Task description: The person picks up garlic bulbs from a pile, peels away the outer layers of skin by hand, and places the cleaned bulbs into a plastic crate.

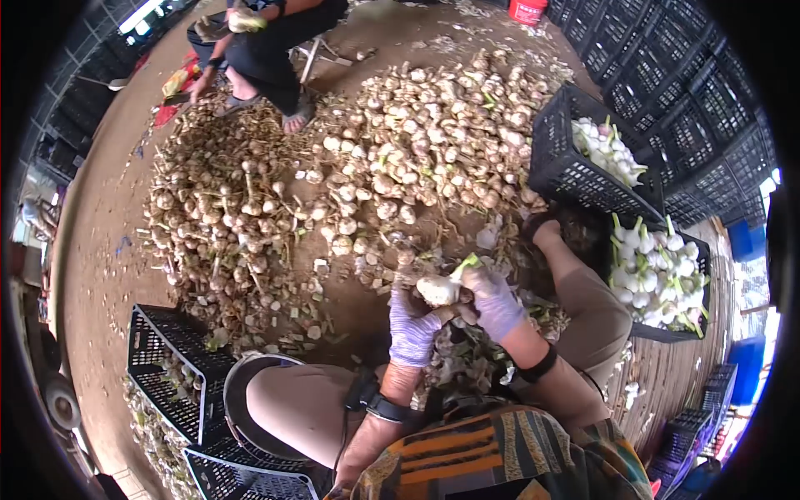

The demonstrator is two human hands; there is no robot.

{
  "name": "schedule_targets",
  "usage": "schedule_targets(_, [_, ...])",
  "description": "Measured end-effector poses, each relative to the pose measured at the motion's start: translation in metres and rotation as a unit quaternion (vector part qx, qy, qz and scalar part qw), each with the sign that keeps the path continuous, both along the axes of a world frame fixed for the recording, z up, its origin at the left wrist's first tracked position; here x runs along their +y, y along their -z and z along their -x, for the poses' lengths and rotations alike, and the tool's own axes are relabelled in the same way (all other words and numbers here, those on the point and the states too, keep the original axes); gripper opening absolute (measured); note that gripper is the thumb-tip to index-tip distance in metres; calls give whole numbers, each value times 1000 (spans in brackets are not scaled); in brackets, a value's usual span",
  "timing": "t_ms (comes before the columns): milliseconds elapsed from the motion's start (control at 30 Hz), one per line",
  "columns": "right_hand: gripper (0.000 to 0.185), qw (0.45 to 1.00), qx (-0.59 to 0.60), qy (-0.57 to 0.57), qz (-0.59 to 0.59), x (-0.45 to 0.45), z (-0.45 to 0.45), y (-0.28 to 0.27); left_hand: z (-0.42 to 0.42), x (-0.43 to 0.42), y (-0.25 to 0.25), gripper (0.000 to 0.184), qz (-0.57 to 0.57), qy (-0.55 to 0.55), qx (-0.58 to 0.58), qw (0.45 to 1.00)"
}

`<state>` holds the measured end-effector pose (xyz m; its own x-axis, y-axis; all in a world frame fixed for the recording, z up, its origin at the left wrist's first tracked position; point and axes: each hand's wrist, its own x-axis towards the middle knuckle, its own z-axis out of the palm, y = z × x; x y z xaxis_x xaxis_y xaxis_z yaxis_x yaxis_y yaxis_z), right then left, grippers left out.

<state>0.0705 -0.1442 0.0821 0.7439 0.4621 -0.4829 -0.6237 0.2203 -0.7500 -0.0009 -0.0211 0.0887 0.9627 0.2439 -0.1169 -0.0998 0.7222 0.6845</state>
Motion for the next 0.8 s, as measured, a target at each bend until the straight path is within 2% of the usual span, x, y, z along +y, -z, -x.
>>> schedule_targets(33, [27, 1000, -6, 21, 23, 7, 1, -6, 2, 0, 26, 71, -111, -28, 32, 993])
schedule_targets(67, [26, 998, -12, 41, 44, 14, 3, -10, 2, 1, 34, 71, -109, -25, 33, 993])
schedule_targets(133, [23, 999, 2, 15, 50, 10, -2, 0, 3, 3, 47, 65, -361, -81, 24, 929])
schedule_targets(167, [21, 998, 15, -13, 54, 8, -3, 5, 3, 2, 49, 57, -426, -106, 29, 898])
schedule_targets(267, [19, 999, 24, 35, -8, 10, 0, 11, 3, 4, 47, 55, -457, -101, 13, 884])
schedule_targets(300, [19, 999, 24, 34, -6, 8, 0, 11, 4, 4, 38, 56, -344, -68, 42, 935])
schedule_targets(400, [22, 1000, -4, 9, -10, 0, -1, 12, 1, 5, 26, 60, -204, -46, 58, 976])
schedule_targets(433, [21, 998, -63, -14, 21, -3, -2, 14, 0, 7, 24, 60, -202, -49, 58, 976])
schedule_targets(467, [20, 991, -121, -36, 51, -3, -1, 14, 1, 11, 22, 58, -61, -12, 53, 997])
schedule_targets(500, [18, 986, -150, -42, 52, -4, -1, 7, 1, 15, 22, 56, 81, 25, 46, 995])
schedule_targets(533, [18, 986, -150, -43, 52, -3, -2, 6, -1, 18, 25, 56, 81, 24, 46, 995])
schedule_targets(600, [18, 939, -336, -31, 64, -3, -2, 5, -4, 20, 33, 56, 225, 141, 55, 962])
schedule_targets(667, [20, 953, -293, -42, 69, -6, -3, 0, -3, 15, 32, 54, 226, 133, 54, 963])
schedule_targets(733, [21, 964, -250, -52, 72, -7, -4, -6, -4, 12, 24, 56, 143, 55, 62, 986])
schedule_targets(767, [24, 980, -180, -57, 62, -7, -4, -10, -3, 9, 22, 56, 143, 55, 62, 986])
schedule_targets(800, [26, 991, -108, -62, 52, -6, -4, -11, -1, 6, 20, 60, 38, 43, 84, 995])
